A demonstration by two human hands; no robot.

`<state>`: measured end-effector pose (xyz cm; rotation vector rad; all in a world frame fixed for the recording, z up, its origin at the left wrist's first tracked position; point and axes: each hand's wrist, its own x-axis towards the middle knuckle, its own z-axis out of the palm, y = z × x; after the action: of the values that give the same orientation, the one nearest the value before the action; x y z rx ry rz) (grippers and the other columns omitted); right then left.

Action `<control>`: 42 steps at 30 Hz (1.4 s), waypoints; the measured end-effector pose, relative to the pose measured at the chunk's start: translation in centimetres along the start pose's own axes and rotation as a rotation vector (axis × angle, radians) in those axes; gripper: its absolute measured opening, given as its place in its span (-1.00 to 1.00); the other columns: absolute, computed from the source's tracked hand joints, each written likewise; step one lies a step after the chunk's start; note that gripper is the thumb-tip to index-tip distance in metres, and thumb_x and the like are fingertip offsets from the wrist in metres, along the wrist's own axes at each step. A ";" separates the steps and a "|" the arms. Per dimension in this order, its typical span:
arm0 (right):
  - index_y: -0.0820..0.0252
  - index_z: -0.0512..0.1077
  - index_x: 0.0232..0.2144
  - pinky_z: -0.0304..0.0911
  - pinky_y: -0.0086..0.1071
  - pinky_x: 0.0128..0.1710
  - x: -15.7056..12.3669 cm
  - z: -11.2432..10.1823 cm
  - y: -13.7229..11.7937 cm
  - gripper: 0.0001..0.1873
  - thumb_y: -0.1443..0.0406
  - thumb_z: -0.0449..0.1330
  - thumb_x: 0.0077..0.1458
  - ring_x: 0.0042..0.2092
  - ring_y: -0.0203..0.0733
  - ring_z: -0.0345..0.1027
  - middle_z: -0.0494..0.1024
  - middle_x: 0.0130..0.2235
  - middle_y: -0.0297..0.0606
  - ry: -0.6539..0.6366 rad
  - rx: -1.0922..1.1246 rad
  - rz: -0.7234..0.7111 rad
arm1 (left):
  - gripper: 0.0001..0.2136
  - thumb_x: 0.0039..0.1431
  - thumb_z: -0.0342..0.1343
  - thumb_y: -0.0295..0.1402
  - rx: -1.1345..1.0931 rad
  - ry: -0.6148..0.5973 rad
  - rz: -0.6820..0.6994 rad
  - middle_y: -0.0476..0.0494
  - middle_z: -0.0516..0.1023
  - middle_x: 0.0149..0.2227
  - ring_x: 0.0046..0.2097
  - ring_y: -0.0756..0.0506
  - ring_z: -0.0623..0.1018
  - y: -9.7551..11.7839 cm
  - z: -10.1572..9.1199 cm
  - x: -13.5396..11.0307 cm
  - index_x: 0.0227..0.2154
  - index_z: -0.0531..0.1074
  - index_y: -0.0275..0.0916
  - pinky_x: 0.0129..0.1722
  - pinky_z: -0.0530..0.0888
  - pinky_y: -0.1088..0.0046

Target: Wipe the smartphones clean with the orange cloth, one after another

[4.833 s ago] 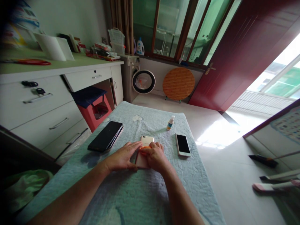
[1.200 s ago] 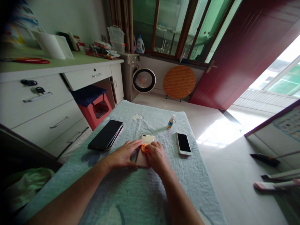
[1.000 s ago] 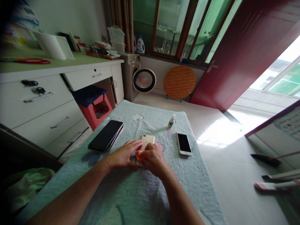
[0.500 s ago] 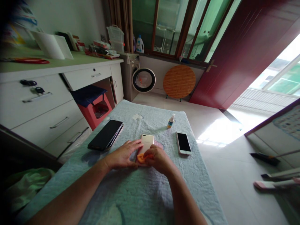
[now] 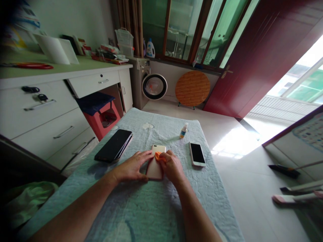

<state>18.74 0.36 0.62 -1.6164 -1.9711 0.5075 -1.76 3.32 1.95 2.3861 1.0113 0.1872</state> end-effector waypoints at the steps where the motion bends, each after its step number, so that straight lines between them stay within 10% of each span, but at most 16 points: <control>1: 0.10 0.51 -0.32 0.13 -0.48 -0.31 -0.2 -0.2 -0.2 -0.84 0.29 0.11 0.17 -0.31 -0.31 0.29 0.39 -0.32 -0.32 -0.039 0.024 -0.037 | -0.13 -0.20 0.34 -0.19 -0.004 0.003 -0.001 -0.24 0.09 0.30 0.26 -0.29 0.16 0.0 0.0 0.0 0.22 0.13 -0.21 0.23 0.13 0.20; 19: 0.15 0.56 -0.38 0.09 -0.55 -0.42 -1.4 -4.0 -0.9 -0.75 0.47 0.15 -0.10 -0.40 -0.40 0.26 0.45 -0.39 -0.39 -0.566 0.162 -0.057 | -0.24 -0.13 0.32 -0.17 0.027 0.005 0.003 -0.28 0.13 0.28 0.24 -0.28 0.19 0.3 -0.3 -0.2 0.16 0.22 -0.27 0.21 0.14 0.25; 42: 0.13 0.48 -0.41 0.01 -0.53 -0.43 -1.8 -0.7 -3.7 -0.87 0.35 0.13 0.09 -0.44 -0.42 0.22 0.42 -0.37 -0.38 -0.365 0.001 -0.180 | -0.23 -0.11 0.31 -0.15 0.040 -0.049 0.005 -0.31 0.11 0.29 0.27 -0.27 0.17 0.1 -0.2 0.1 0.18 0.17 -0.24 0.22 0.11 0.24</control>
<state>16.58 -2.24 3.10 -1.4020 -2.3530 0.7749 -1.74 3.45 2.18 2.4177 0.9952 0.1103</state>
